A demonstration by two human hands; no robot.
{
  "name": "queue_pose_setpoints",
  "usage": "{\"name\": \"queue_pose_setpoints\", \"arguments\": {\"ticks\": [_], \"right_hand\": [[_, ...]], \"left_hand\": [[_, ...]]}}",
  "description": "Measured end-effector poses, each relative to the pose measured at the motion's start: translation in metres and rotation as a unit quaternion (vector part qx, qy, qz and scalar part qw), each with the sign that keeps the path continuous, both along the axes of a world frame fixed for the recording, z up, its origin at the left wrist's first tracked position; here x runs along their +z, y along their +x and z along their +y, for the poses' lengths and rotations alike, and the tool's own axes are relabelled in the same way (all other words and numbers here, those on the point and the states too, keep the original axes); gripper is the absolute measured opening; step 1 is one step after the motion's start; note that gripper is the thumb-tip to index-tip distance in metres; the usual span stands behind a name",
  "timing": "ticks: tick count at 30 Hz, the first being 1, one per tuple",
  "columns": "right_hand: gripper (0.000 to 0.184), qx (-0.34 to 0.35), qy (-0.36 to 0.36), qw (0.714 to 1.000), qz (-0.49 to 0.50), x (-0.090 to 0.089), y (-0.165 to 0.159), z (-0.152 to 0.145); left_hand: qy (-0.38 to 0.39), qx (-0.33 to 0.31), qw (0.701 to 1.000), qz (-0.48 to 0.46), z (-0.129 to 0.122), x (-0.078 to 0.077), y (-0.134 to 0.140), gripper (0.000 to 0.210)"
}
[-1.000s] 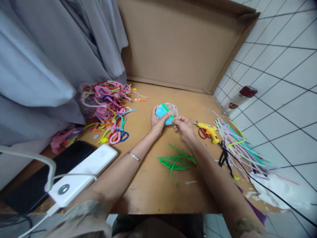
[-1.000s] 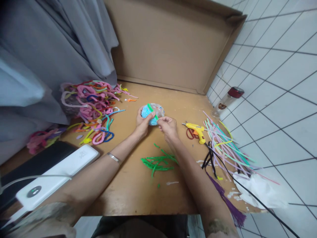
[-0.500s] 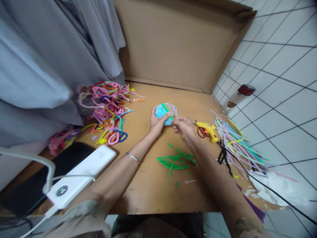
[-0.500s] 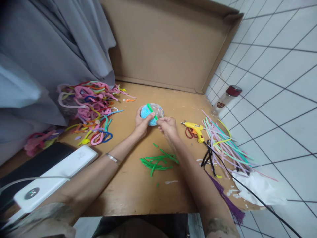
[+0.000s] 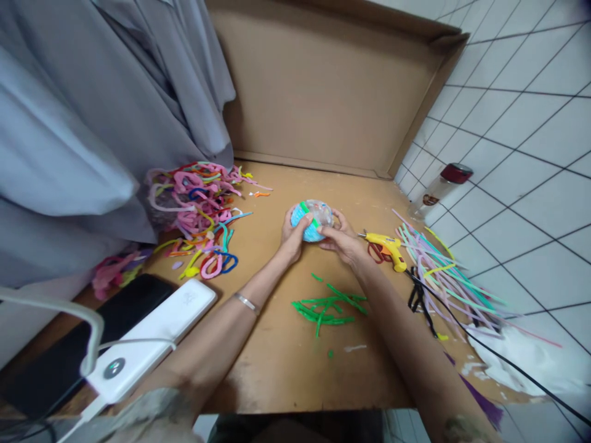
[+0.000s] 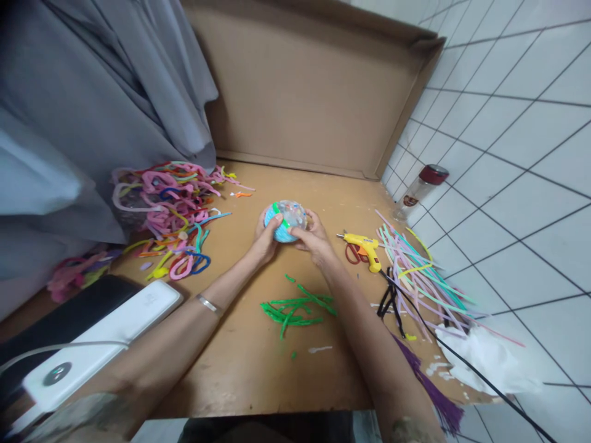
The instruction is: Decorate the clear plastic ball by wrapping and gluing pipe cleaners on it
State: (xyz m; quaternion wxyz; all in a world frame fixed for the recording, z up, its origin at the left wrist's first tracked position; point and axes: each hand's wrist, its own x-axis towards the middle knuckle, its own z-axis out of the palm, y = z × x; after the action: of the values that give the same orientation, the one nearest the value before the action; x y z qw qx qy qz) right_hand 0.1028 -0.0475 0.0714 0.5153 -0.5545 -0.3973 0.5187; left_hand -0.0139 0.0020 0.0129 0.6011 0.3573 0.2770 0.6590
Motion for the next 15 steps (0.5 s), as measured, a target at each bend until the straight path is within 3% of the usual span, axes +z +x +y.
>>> {"name": "queue_pose_setpoints", "arguments": {"ticks": [7,15], "right_hand": [[0.067,-0.021,-0.022,1.0,0.002,-0.0026,0.003,0.0036],[0.062,0.001,-0.007,1.0,0.019,-0.0028,0.0053,0.0022]], "left_hand": [[-0.006,-0.086,0.996,-0.022,-0.0073,0.0055,-0.0017,0.071],[-0.012,-0.027,0.999,0.014,-0.0024,0.0001,0.0002,0.072]]}}
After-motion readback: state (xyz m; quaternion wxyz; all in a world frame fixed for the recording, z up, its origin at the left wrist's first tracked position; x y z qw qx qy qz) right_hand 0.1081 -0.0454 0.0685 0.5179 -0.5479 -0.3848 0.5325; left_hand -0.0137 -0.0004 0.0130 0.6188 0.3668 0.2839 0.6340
